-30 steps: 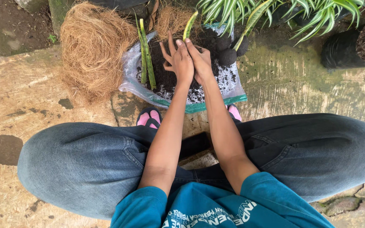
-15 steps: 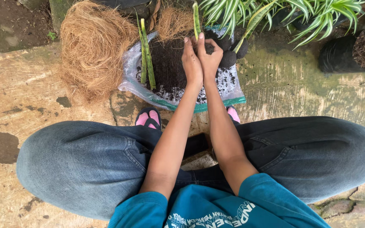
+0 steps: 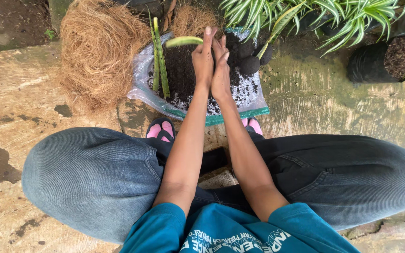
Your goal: The person sits on the ground and wraps plant cuttings with soil and coconut fiber. They repeatedly pick up a cutting, cover it with soil, and roll it into a compact ball, placing the finished units aside.
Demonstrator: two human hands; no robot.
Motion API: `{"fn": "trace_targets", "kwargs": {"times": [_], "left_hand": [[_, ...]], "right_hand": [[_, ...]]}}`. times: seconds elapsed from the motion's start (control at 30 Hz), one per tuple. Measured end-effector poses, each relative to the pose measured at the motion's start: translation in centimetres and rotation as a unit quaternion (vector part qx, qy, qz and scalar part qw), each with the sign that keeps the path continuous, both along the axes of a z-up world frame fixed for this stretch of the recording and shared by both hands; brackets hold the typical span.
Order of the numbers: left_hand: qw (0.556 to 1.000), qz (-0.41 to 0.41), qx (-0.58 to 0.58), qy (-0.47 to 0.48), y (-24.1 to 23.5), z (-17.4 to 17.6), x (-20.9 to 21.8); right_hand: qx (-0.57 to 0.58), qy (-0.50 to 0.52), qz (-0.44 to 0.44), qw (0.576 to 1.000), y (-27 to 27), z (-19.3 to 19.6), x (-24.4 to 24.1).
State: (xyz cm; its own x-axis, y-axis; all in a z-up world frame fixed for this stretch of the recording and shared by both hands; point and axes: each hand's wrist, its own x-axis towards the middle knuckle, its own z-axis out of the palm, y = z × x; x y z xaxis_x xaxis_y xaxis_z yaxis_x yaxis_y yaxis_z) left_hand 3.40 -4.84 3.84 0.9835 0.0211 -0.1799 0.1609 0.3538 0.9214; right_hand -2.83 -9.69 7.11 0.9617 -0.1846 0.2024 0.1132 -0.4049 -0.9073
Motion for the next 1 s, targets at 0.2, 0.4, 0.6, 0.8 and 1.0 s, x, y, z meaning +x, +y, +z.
{"fn": "trace_targets", "kwargs": {"times": [0.2, 0.4, 0.6, 0.8, 1.0], "left_hand": [[0.995, 0.024, 0.015, 0.095, 0.3, -1.4, 0.5], [0.969, -0.068, 0.148, 0.186, 3.7, -1.8, -1.1], [0.912, -0.133, 0.351, 0.164, 5.3, -2.3, -2.2], [0.977, -0.060, -0.083, 0.187, 7.8, -4.4, -1.5], [0.974, 0.077, 0.163, -0.136, 2.6, -3.8, -2.5]], "right_hand": [[-0.049, -0.004, -0.036, 0.998, 0.1, -0.5, 0.4], [0.256, 0.189, -0.066, 0.946, -3.9, -6.9, 1.3], [0.385, 0.242, -0.081, 0.887, -6.5, -15.6, 1.1], [0.080, 0.072, -0.204, 0.973, -5.0, -14.0, 1.6], [0.498, 0.198, -0.046, 0.843, -1.0, -5.8, 2.6]]}}
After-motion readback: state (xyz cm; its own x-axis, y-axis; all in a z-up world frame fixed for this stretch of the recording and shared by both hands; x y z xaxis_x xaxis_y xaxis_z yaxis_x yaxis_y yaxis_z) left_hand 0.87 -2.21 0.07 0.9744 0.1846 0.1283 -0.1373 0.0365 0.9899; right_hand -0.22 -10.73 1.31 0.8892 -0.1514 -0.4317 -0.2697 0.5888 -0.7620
